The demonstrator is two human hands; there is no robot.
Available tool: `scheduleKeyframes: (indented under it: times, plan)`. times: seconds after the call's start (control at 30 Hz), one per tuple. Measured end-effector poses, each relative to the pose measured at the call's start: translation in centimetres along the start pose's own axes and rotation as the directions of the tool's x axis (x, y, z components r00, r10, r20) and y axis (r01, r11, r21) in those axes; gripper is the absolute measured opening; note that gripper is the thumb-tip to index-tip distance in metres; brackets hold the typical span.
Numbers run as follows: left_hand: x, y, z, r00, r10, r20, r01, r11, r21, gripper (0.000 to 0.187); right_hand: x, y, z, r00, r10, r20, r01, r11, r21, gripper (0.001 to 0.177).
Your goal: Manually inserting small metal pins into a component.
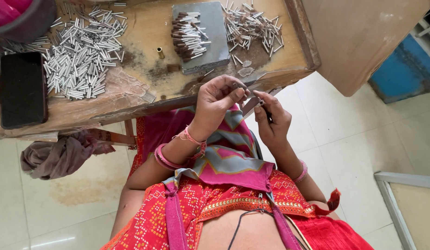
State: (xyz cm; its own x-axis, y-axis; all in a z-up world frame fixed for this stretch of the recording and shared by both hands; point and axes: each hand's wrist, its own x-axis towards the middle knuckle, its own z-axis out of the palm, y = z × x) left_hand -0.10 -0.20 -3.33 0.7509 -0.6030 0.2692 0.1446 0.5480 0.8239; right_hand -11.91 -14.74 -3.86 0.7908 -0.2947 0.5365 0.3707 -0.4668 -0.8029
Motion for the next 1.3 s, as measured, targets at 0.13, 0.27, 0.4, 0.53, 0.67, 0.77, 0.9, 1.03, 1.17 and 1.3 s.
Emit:
scheduleKeyframes:
  times: [0.13, 0.27, 0.4, 0.53, 0.67, 0.77, 0.9, 1.03, 1.17, 1.3]
  plan:
    - [-0.1, 0.3, 0.1, 1.0, 0.004, 0.003, -0.004, 0.999, 0.033, 0.007, -0.4, 0.1, -0.1, 0.999, 0.002, -0.05, -0.001, 1.0, 0.01, 0.024]
    - [-0.1, -0.6, 0.2, 0.999, 0.016, 0.042, -0.016, 1.0, -0.001, 0.007, -0.4, 0.3, -0.3, 0.998, -0.013, -0.053, 0.017, 0.997, 0.069, 0.026]
    - [0.2, -1.8, 0.3, 0.999, -0.007, 0.033, 0.005, 0.999, 0.051, 0.008, -0.5, 1.4, -0.3, 1.0, -0.003, 0.004, 0.002, 0.998, 0.06, 0.026]
    - [0.5, -1.8, 0.4, 0.994, -0.106, 0.0, 0.106, 0.994, 0.004, 0.007, -0.2, 2.2, -0.2, 1.0, 0.002, 0.023, -0.003, 0.999, 0.035, 0.024]
    - [0.8, -1.8, 0.4, 0.992, -0.122, -0.031, 0.123, 0.992, 0.038, 0.006, 0.1, 2.1, -0.3, 0.999, 0.015, 0.032, -0.016, 0.999, 0.028, 0.023]
    - [0.7, -1.8, 0.5, 0.995, -0.098, -0.02, 0.098, 0.995, 0.002, 0.006, 0.5, 1.6, -0.3, 0.999, 0.026, 0.032, -0.026, 1.0, 0.005, 0.02]
    - [0.6, -1.5, 0.7, 0.999, -0.005, -0.034, 0.009, 0.992, 0.129, 0.008, 0.9, 1.4, -0.3, 1.0, -0.009, 0.029, 0.012, 0.997, -0.076, 0.014]
    - [0.6, -1.6, 0.6, 0.999, -0.024, -0.04, 0.03, 0.989, 0.145, 0.009, 1.2, 1.1, 0.0, 0.999, -0.035, 0.025, 0.037, 0.995, -0.096, 0.012]
    - [0.6, -1.7, 0.7, 0.997, -0.062, -0.044, 0.067, 0.991, 0.117, 0.009, 1.1, 1.3, 0.1, 1.0, -0.009, 0.015, 0.01, 0.995, -0.095, 0.011]
    - [0.6, -2.1, 0.3, 0.998, -0.044, -0.042, 0.05, 0.985, 0.165, 0.009, 1.1, 1.9, 0.6, 0.999, 0.034, 0.023, -0.032, 0.998, -0.062, 0.011]
